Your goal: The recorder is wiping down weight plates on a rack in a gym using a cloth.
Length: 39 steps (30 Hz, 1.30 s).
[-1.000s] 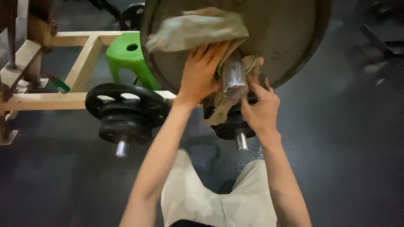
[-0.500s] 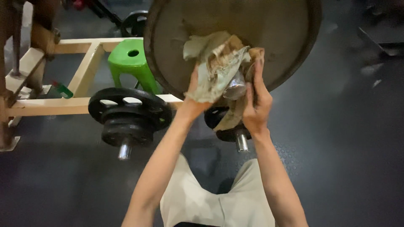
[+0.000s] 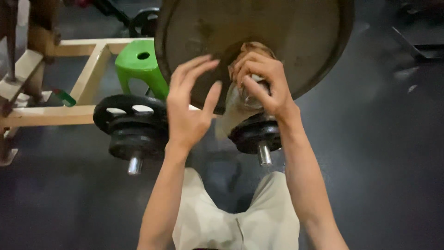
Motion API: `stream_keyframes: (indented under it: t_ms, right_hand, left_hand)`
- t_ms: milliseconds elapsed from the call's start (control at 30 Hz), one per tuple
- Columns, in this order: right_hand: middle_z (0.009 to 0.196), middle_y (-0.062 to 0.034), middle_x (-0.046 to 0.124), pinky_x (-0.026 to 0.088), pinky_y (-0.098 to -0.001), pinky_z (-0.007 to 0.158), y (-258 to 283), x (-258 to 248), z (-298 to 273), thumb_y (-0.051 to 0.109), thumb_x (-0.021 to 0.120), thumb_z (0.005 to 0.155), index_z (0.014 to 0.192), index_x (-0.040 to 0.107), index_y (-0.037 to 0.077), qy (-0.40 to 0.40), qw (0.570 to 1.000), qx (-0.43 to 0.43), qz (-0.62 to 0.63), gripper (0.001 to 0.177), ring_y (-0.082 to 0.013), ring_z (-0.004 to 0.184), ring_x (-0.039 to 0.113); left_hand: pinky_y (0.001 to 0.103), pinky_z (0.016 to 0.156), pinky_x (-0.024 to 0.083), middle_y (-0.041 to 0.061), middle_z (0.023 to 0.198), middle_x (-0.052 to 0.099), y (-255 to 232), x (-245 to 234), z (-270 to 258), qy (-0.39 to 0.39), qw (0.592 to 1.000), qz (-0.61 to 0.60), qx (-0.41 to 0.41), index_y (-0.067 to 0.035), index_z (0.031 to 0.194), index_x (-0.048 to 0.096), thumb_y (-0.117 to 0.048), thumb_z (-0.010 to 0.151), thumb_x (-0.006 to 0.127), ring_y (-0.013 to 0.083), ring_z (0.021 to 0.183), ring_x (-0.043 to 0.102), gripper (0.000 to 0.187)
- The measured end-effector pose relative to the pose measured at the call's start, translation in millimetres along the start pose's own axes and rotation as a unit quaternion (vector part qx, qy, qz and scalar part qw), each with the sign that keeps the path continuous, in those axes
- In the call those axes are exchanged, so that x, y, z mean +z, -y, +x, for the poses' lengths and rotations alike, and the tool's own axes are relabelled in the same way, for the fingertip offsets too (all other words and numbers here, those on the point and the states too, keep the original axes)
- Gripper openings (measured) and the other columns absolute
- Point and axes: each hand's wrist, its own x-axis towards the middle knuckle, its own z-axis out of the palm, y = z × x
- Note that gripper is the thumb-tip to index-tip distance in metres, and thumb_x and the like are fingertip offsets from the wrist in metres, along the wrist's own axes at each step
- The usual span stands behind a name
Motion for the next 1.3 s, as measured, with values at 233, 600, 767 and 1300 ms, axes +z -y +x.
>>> stream_keyframes:
  t_ms: [233, 600, 767, 1300]
  right_hand:
    - [0.072, -0.0050, 0.055, 0.035, -0.0366, 0.076, 0, 19, -20, 0.009, 0.058, 0.099, 0.070, 0.051, 0.007, -0.113, 0.990, 0.067, -0.042, 0.030, -0.0178, 0.071, 0.044]
    - [0.079, -0.0225, 0.059, 0.041, -0.0446, 0.065, 49, 46, -10, -0.002, 0.051, 0.104, 0.084, 0.062, -0.005, -0.264, 0.925, 0.007, -0.273, 0.023, -0.0413, 0.072, 0.053]
    - [0.088, -0.0079, 0.067, 0.050, -0.0330, 0.078, 50, 62, -13, 0.014, 0.048, 0.108, 0.084, 0.068, 0.003, -0.354, 0.863, 0.005, -0.361, 0.034, -0.0214, 0.075, 0.059]
    - [0.097, -0.0163, 0.066, 0.050, -0.0486, 0.089, -13, 9, -20, 0.014, 0.076, 0.080, 0.092, 0.070, 0.002, -0.076, 0.988, 0.044, -0.129, 0.018, -0.0416, 0.099, 0.063]
  left_hand:
    - [0.042, 0.116, 0.046, 0.016, 0.141, 0.061, 7, 54, 33, 0.137, 0.987, -0.065, 0.054, -0.011, 0.144, 0.052, -0.043, 0.107, 0.050, 0.0308, 0.132, 0.061, 0.049]
    - [0.042, 0.098, 0.057, 0.006, 0.115, 0.076, 48, 106, 19, -0.050, 0.971, -0.185, 0.142, -0.009, 0.118, 0.074, -0.048, 0.105, 0.047, 0.0280, 0.107, 0.074, 0.049]
    - [0.045, 0.100, 0.056, 0.011, 0.114, 0.074, 47, 108, 9, -0.053, 0.959, -0.254, 0.115, -0.006, 0.116, 0.072, -0.058, 0.104, 0.049, 0.0306, 0.110, 0.072, 0.058]
    - [0.047, 0.123, 0.026, 0.019, 0.134, 0.067, 65, 122, 12, -0.118, 0.970, -0.149, 0.153, -0.004, 0.123, 0.072, -0.051, 0.109, 0.027, 0.0361, 0.129, 0.063, 0.066]
